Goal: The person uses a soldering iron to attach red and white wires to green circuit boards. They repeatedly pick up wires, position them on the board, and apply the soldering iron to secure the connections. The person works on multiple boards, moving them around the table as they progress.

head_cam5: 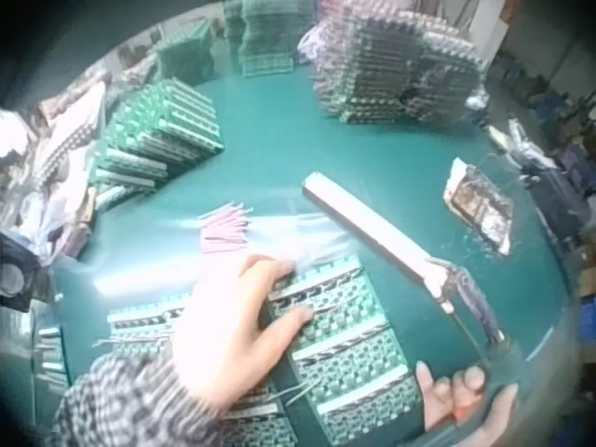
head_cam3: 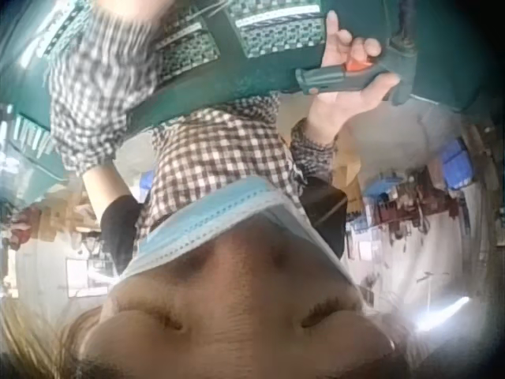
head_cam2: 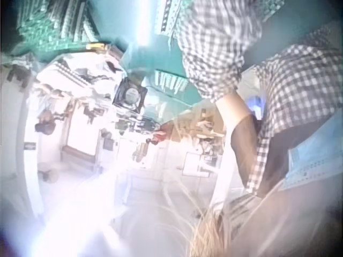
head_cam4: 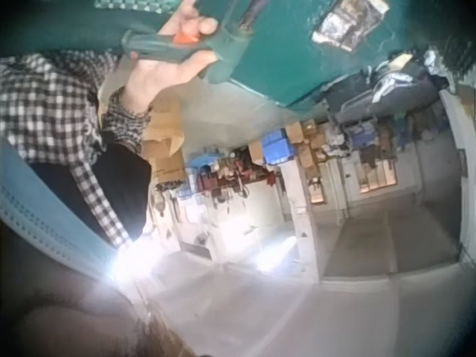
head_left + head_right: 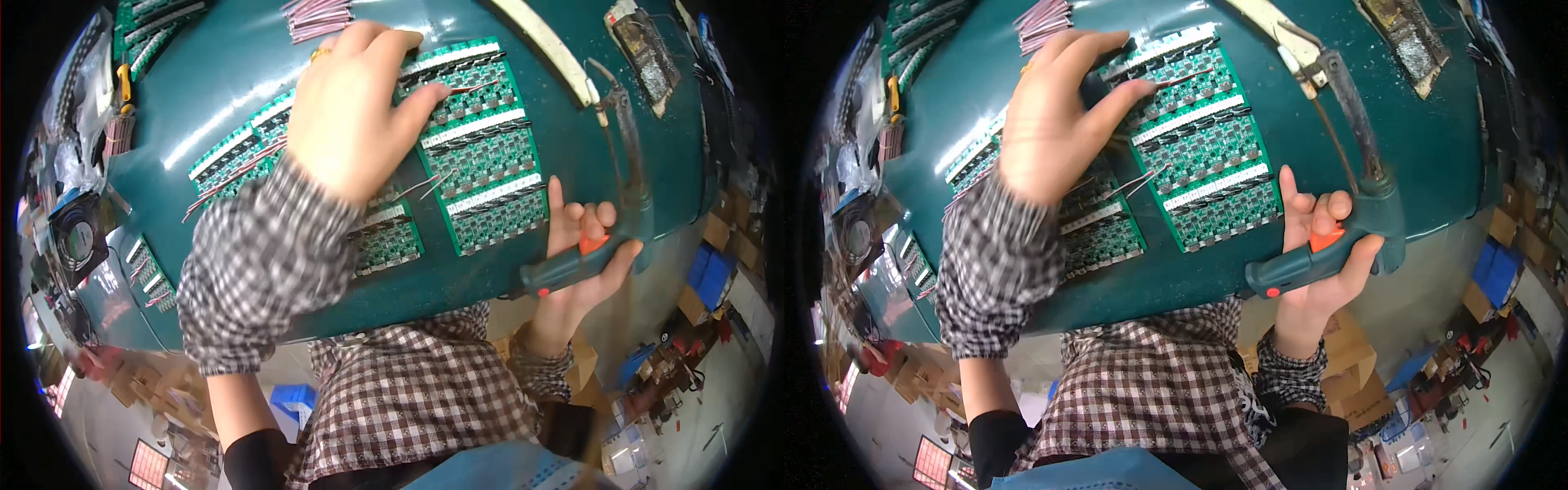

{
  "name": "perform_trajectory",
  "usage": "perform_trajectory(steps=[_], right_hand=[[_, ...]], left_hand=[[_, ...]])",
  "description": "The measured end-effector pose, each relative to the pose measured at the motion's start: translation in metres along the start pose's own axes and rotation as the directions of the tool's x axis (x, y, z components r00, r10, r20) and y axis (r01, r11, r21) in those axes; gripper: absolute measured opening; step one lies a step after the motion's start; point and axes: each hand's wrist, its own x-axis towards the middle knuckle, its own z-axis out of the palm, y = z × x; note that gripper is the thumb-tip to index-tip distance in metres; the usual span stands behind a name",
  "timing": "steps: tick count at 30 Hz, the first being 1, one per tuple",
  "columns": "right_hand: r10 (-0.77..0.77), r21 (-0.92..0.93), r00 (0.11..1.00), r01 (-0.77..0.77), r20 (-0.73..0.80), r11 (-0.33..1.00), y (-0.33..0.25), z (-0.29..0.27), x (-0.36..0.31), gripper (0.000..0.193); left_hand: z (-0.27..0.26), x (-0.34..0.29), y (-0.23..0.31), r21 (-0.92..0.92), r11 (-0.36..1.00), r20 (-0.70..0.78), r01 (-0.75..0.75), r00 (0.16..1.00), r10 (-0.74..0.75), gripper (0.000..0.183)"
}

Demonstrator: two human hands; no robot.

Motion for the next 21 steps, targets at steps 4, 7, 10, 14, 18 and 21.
perform_trajectory(steps=[4,7,10,14,18,21], right_hand=[[-0.092,-0.067,0.988,0.084,-0.127,0.994,0.006,0.005,-0.011,0.041],[-0.101,0.064,0.993,0.097,0.063,0.993,0.005,-0.016,-0.003,0.047],[-0.088,0.202,0.984,0.056,0.156,0.978,-0.009,-0.016,0.008,0.042],[-0.142,0.232,0.96,0.085,0.24,0.969,-0.029,0.001,0.013,0.042],[-0.115,0.327,0.923,-0.012,0.368,0.945,-0.036,0.042,0.011,0.038],[-0.094,0.315,0.916,-0.036,0.389,0.949,-0.038,0.065,0.01,0.038]], left_hand=[[0.011,0.024,-0.011,-0.122,0.97,0.227,0.208,0.958,-0.177,0.04],[0.016,0.028,-0.013,-0.278,0.957,0.188,0.081,0.982,-0.029,0.038],[-0.008,0.013,0.011,-0.758,0.562,0.258,0.333,0.943,-0.21,0.037],[-0.037,-0.02,0.034,-0.919,0.113,0.318,0.377,0.881,-0.35,0.036],[-0.065,-0.057,0.046,-0.959,-0.156,0.283,0.237,0.846,-0.452,0.032],[-0.076,-0.07,0.052,-0.96,-0.188,0.275,0.208,0.829,-0.487,0.03]])
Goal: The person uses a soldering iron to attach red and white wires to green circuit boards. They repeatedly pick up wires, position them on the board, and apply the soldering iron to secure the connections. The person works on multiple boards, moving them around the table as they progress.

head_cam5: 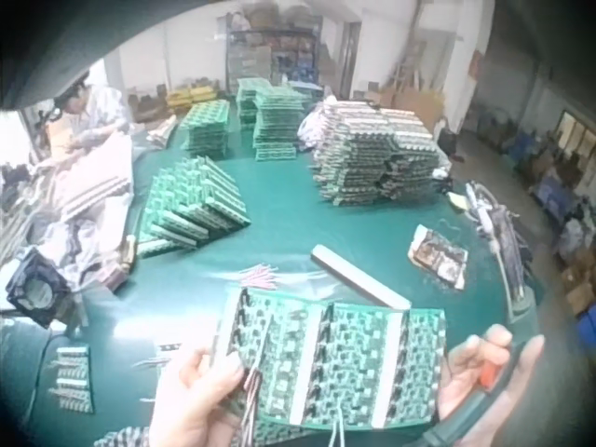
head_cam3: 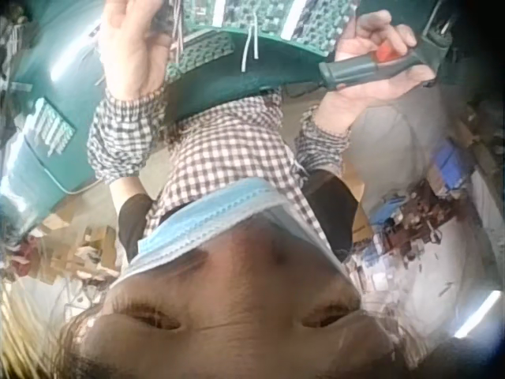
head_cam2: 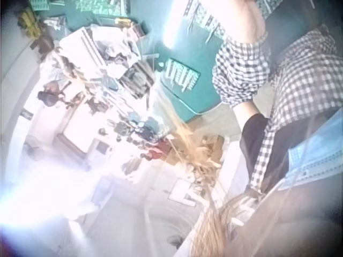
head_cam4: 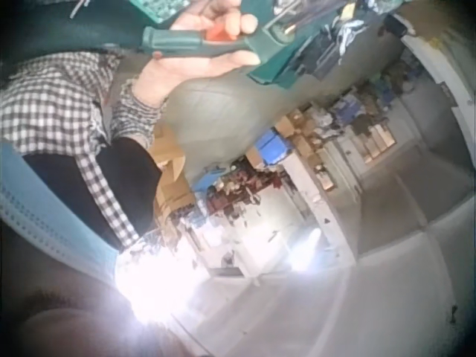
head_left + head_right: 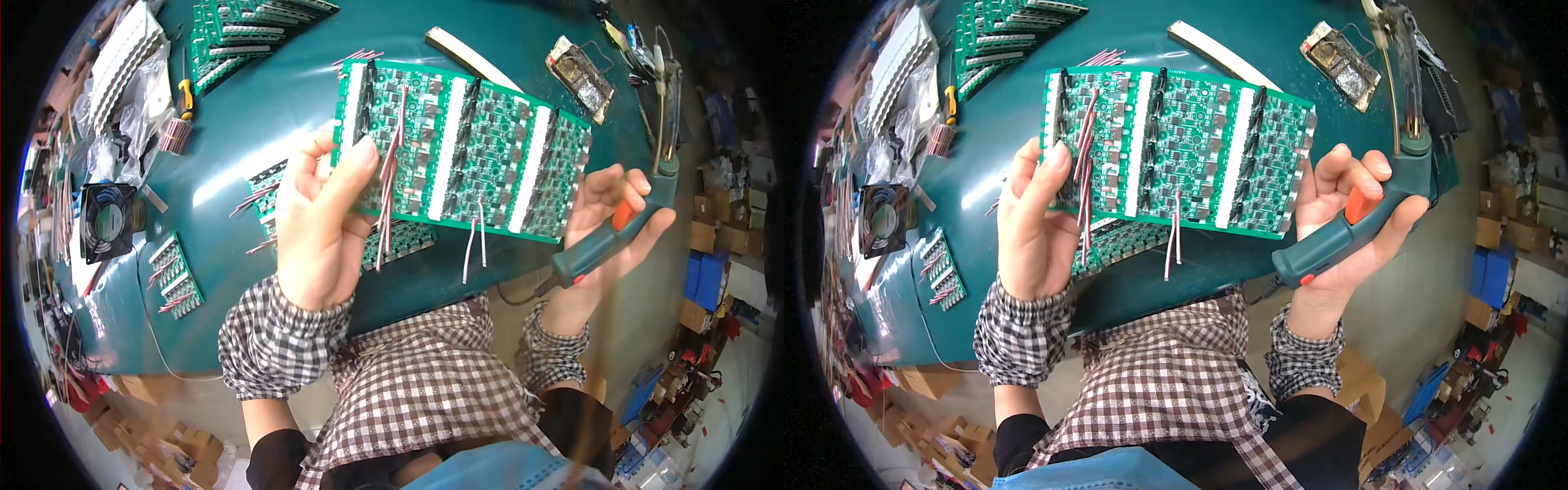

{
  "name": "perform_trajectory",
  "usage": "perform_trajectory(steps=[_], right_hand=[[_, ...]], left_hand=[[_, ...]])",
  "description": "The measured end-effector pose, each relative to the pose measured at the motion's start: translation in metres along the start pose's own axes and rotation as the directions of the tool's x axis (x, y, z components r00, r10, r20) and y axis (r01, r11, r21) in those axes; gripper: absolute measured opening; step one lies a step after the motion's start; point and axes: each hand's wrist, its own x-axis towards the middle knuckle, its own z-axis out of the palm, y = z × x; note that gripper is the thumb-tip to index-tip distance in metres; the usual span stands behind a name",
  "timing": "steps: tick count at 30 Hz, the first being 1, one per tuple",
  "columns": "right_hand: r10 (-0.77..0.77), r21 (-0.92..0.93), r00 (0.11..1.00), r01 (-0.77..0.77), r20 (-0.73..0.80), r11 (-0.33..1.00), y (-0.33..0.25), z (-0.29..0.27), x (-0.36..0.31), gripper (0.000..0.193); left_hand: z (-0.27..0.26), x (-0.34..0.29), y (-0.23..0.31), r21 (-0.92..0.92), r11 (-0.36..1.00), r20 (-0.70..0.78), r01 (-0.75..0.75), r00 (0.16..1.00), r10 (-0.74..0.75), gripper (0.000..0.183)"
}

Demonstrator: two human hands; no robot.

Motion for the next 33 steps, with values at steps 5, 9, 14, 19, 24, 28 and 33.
perform_trajectory(steps=[5,9,14,19,24,28,33], right_hand=[[-0.068,-0.114,0.996,0.061,-0.061,0.992,0.009,0.02,0.003,0.042],[-0.044,-0.049,0.998,0.042,-0.047,0.998,0.008,0.026,0.0,0.042],[0.02,0.0,1.0,-0.02,-0.011,1.0,0.007,0.029,0.0,0.041],[0.048,0.046,0.999,-0.048,-0.003,0.998,0.007,0.029,0.001,0.04],[0.053,0.09,0.999,-0.052,-0.009,0.995,0.007,0.029,0.0,0.04],[0.052,0.082,0.999,-0.051,-0.008,0.995,0.007,0.028,0.0,0.04],[0.041,0.076,0.999,-0.039,-0.029,0.996,0.007,0.028,-0.002,0.039]], left_hand=[[0.0,-0.017,0.011,-0.045,0.999,-0.005,-0.004,1.0,0.004,0.028],[-0.005,-0.02,0.011,-0.058,0.998,0.032,-0.012,0.999,0.014,0.028],[-0.004,-0.023,0.012,-0.037,0.999,0.018,-0.022,1.0,0.023,0.026],[-0.002,-0.022,0.012,-0.053,0.998,0.034,-0.014,0.999,0.016,0.024],[-0.005,-0.018,0.011,-0.057,0.998,0.038,0.021,0.999,-0.019,0.024],[-0.005,-0.016,0.01,-0.076,0.996,0.025,0.041,0.999,-0.039,0.024],[-0.005,-0.011,0.007,-0.097,0.993,0.019,0.071,0.997,-0.069,0.024]])
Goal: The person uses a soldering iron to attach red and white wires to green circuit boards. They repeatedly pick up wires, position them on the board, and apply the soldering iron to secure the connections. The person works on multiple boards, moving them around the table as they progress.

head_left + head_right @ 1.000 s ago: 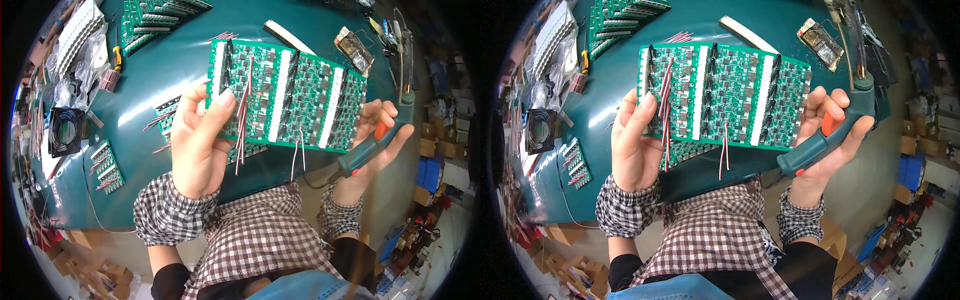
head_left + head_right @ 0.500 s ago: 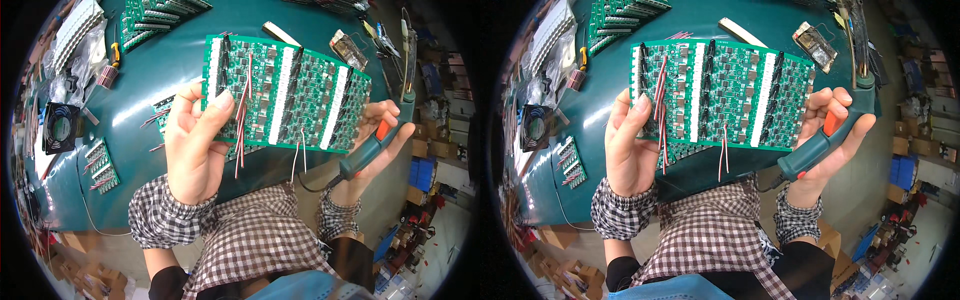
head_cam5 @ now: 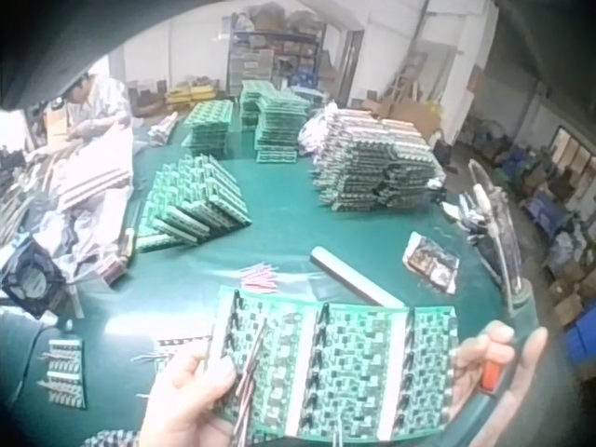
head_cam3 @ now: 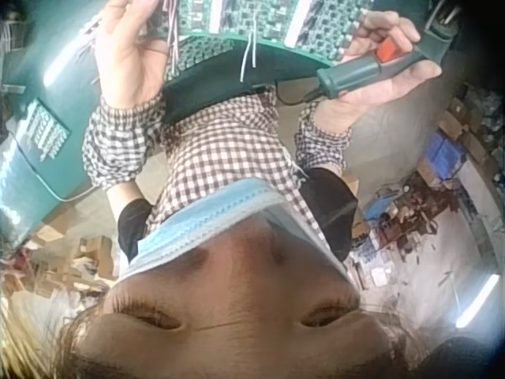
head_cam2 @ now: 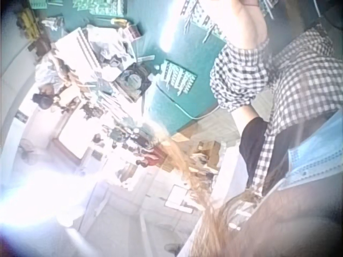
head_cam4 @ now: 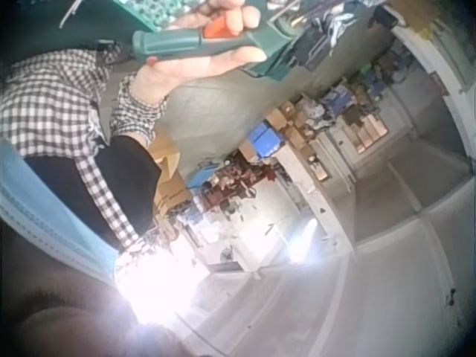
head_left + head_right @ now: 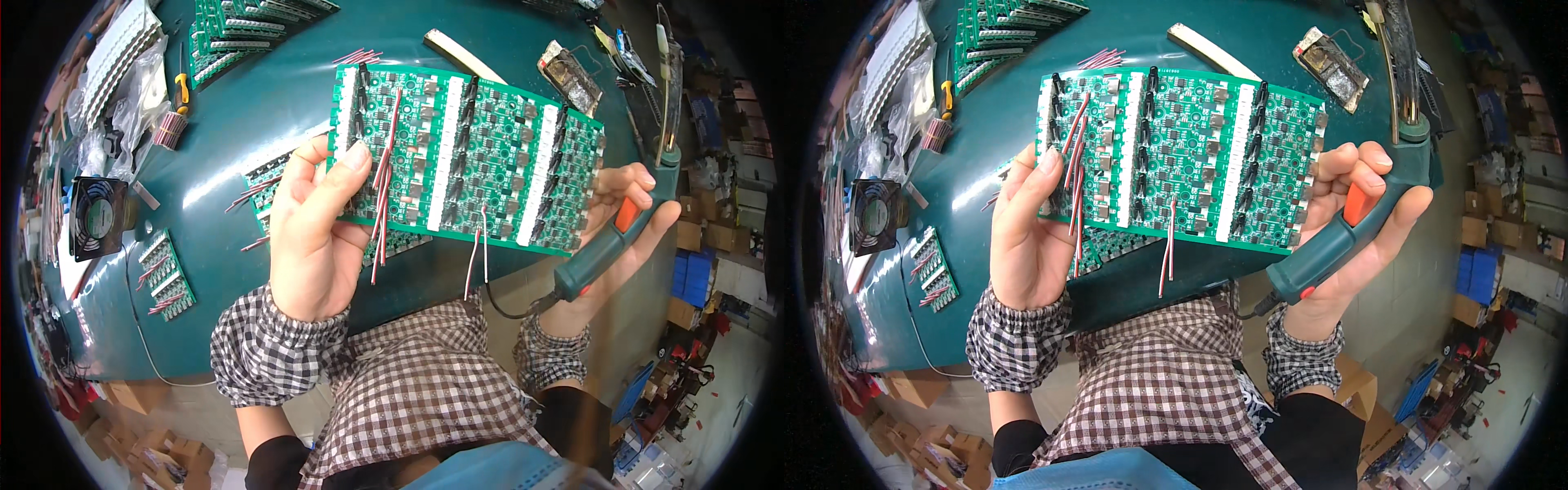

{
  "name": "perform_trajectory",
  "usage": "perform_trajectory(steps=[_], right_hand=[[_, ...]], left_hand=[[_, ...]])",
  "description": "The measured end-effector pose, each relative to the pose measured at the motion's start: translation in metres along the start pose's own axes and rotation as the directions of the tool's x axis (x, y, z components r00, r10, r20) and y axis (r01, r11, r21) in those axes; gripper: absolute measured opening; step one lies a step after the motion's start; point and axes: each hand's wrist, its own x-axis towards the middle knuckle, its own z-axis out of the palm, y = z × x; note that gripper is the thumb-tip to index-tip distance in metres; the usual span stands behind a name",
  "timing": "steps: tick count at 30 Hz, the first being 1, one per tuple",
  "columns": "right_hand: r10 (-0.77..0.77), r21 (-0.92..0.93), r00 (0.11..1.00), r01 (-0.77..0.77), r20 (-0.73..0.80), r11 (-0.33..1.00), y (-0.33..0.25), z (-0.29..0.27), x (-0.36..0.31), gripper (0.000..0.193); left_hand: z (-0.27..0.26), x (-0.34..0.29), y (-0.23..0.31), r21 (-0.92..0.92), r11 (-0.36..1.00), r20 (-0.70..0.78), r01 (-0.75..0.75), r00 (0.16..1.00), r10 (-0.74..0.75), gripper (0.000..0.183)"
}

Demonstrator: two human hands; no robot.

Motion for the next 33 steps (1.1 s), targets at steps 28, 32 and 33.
perform_trajectory(steps=[28,32,33], right_hand=[[-0.068,-0.362,0.976,-0.011,-0.205,0.932,0.018,-0.087,-0.016,0.043],[-0.051,-0.36,0.935,-0.085,-0.352,0.929,0.038,-0.093,-0.041,0.041],[-0.056,-0.366,0.934,-0.084,-0.354,0.927,0.039,-0.093,-0.042,0.041]], left_hand=[[-0.032,0.132,-0.012,0.704,0.706,0.141,-0.077,0.989,-0.032,0.034],[-0.043,0.156,-0.028,0.925,0.131,0.331,-0.358,0.924,0.192,0.039],[-0.041,0.153,-0.033,0.954,0.018,0.29,-0.3,0.933,0.215,0.037]])
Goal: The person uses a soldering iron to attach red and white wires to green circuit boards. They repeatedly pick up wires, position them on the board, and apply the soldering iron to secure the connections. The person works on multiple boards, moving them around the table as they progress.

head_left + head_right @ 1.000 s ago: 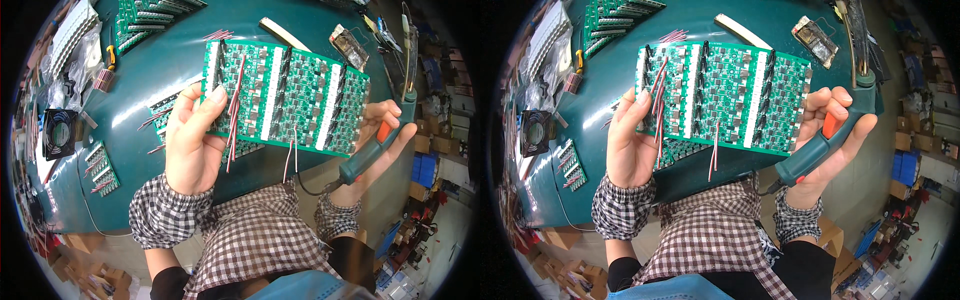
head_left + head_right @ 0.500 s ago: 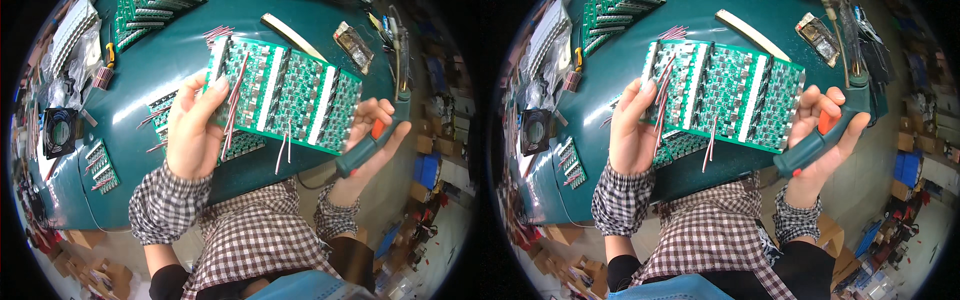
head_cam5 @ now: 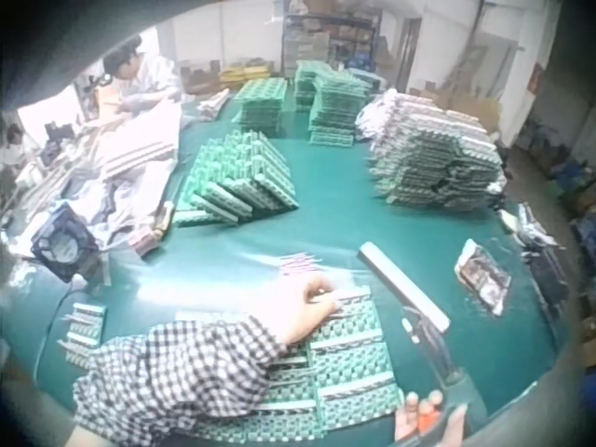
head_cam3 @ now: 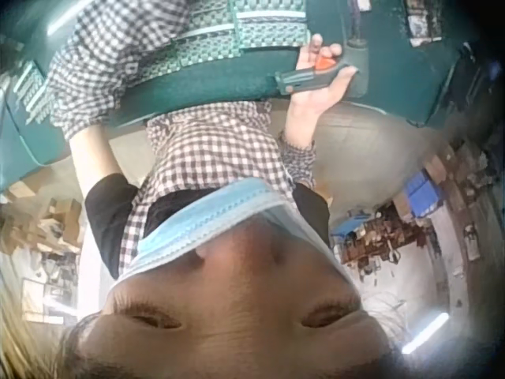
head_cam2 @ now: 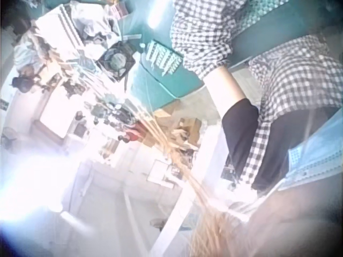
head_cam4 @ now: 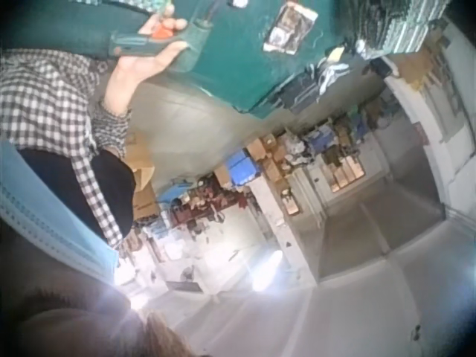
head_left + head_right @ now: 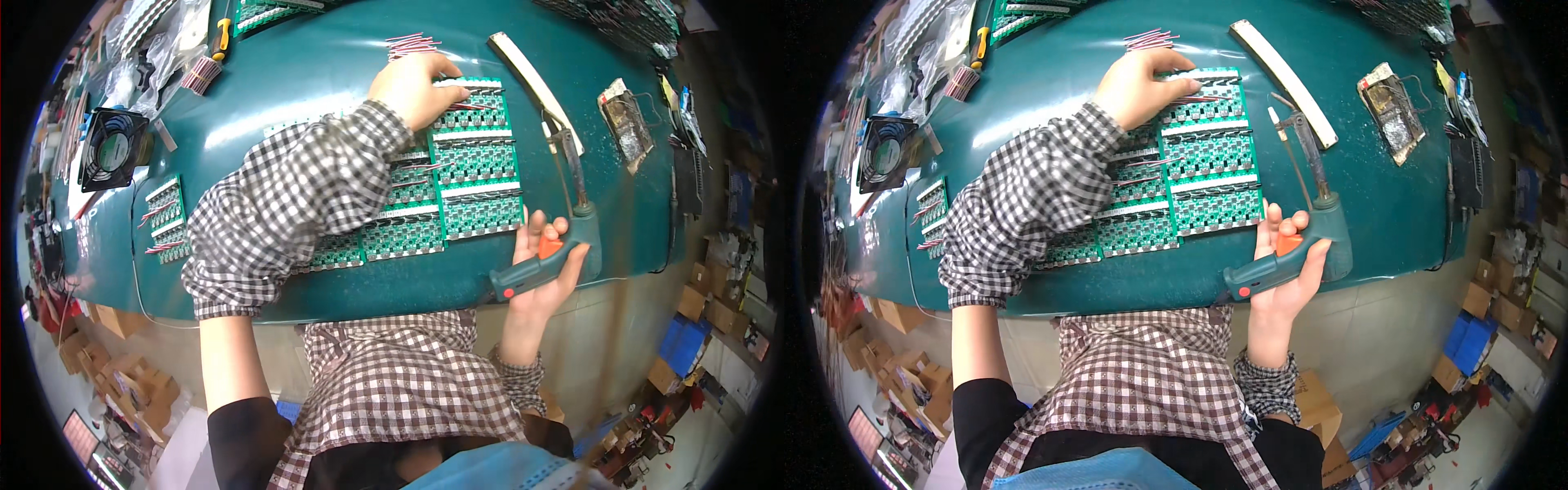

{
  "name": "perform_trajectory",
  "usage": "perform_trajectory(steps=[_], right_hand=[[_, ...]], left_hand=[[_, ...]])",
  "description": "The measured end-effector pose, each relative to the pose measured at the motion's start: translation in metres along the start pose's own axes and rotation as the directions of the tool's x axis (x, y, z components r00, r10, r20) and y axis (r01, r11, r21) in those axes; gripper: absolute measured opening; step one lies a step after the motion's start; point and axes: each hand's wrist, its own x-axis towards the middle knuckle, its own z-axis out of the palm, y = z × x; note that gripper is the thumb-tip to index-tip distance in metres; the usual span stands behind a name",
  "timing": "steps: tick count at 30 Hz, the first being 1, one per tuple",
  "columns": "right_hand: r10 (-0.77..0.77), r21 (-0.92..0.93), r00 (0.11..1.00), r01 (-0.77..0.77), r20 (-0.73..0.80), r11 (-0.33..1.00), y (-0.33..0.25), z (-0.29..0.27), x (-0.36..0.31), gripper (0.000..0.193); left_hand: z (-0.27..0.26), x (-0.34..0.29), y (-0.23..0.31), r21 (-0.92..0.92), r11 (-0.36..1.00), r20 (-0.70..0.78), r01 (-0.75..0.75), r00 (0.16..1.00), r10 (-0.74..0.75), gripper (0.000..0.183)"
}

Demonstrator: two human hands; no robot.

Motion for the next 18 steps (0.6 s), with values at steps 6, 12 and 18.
perform_trajectory(steps=[6,12,18], right_hand=[[-0.006,0.03,1.0,0.006,0.0,1.0,-0.005,-0.005,0.002,0.04],[-0.016,-0.043,1.0,0.016,-0.005,0.999,-0.006,-0.006,0.006,0.042],[-0.007,-0.037,1.0,0.006,-0.007,0.999,-0.005,-0.005,0.001,0.041]], left_hand=[[0.006,-0.006,0.017,0.328,0.941,-0.072,-0.076,0.992,0.105,0.029],[0.016,-0.009,0.005,0.309,0.938,-0.135,-0.157,0.969,0.207,0.026],[0.018,-0.003,-0.001,0.231,0.936,-0.139,-0.266,0.943,0.302,0.025]])
